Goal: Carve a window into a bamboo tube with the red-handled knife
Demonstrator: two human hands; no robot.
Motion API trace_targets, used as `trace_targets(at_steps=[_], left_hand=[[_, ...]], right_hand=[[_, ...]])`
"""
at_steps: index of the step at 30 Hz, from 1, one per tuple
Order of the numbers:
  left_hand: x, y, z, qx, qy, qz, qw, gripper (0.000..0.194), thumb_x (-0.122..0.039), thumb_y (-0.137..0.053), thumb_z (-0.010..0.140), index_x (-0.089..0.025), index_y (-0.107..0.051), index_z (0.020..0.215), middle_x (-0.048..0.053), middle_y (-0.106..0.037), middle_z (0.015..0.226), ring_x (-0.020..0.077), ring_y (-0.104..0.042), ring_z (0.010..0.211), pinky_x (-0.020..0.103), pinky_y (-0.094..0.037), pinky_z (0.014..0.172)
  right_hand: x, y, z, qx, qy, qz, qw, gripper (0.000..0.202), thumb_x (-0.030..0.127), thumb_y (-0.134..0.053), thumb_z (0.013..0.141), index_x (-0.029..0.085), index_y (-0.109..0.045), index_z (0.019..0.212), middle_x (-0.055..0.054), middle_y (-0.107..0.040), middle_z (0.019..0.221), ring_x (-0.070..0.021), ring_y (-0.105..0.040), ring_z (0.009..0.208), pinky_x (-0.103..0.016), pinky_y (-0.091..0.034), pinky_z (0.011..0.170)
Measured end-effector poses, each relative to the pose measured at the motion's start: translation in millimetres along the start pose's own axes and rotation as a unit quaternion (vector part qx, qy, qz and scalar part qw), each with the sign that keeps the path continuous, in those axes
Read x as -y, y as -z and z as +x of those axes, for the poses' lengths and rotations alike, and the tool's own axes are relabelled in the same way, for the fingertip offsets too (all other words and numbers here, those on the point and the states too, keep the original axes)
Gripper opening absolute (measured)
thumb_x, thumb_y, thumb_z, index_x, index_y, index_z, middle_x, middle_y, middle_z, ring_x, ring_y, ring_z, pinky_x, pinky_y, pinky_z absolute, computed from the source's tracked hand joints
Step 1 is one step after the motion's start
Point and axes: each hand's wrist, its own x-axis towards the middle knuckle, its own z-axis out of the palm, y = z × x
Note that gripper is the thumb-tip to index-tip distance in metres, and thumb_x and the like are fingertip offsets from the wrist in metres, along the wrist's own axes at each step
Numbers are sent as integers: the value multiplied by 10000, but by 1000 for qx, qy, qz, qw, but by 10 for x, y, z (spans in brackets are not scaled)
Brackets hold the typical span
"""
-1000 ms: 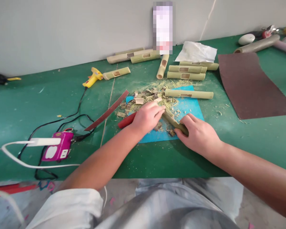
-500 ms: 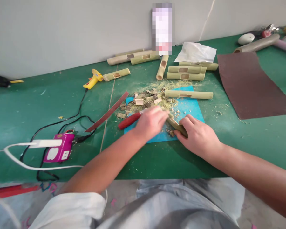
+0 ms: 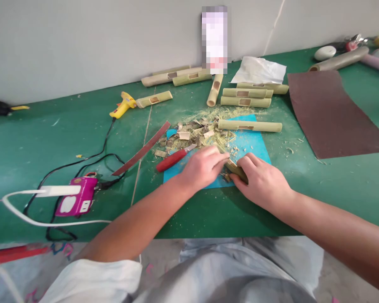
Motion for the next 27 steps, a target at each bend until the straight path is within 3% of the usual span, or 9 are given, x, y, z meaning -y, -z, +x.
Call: trace_targets(at_steps=[3,7,13,18,24,27], left_hand=[[2,0,-7,-26,14,23,999,253,-254,-501,968,-112,-707,932,61,-624,772,137,-581,714,259,-495,679],[34,-1,-6,-4,-5,16,1000,225,-256,-518,960,-131,-702,989,45,-617,756,135,-580,710,261,-504,683],[135,34,7,-52,31,17,998,142,-207,-585,914,-147,-714,928,47,-636,823,138,-611,767,273,-522,720],[100,18,6,-75,65,15,995,119,-212,-614,897,-153,-717,887,33,-627,797,123,-604,731,254,-506,692],[-30,-27,-22,-34,17,-20,999,179,-261,-569,934,-147,-706,933,36,-612,767,117,-576,694,242,-492,657],[-34,-19,-20,-44,23,2,999,213,-260,-540,949,-136,-699,880,44,-607,771,121,-570,696,251,-492,664]], right_hand=[[-3,-5,4,1,-6,7,1000,138,314,-535,876,189,-520,819,-29,-561,794,-151,-524,671,-284,-314,560],[-14,9,14,4,-20,18,1000,145,326,-547,859,187,-528,822,-32,-568,801,-154,-530,687,-284,-315,565],[-3,53,6,23,-26,57,998,117,295,-518,865,182,-550,854,-25,-581,768,-154,-533,676,-284,-314,565],[-7,44,3,21,-33,74,996,92,266,-540,854,178,-547,884,-37,-583,820,-157,-542,702,-278,-336,584],[-5,34,10,29,-45,87,995,81,266,-545,853,189,-526,868,-29,-570,816,-154,-533,680,-276,-345,582],[5,36,10,31,-47,82,995,91,276,-542,857,187,-525,869,-34,-569,827,-154,-531,683,-275,-341,582]])
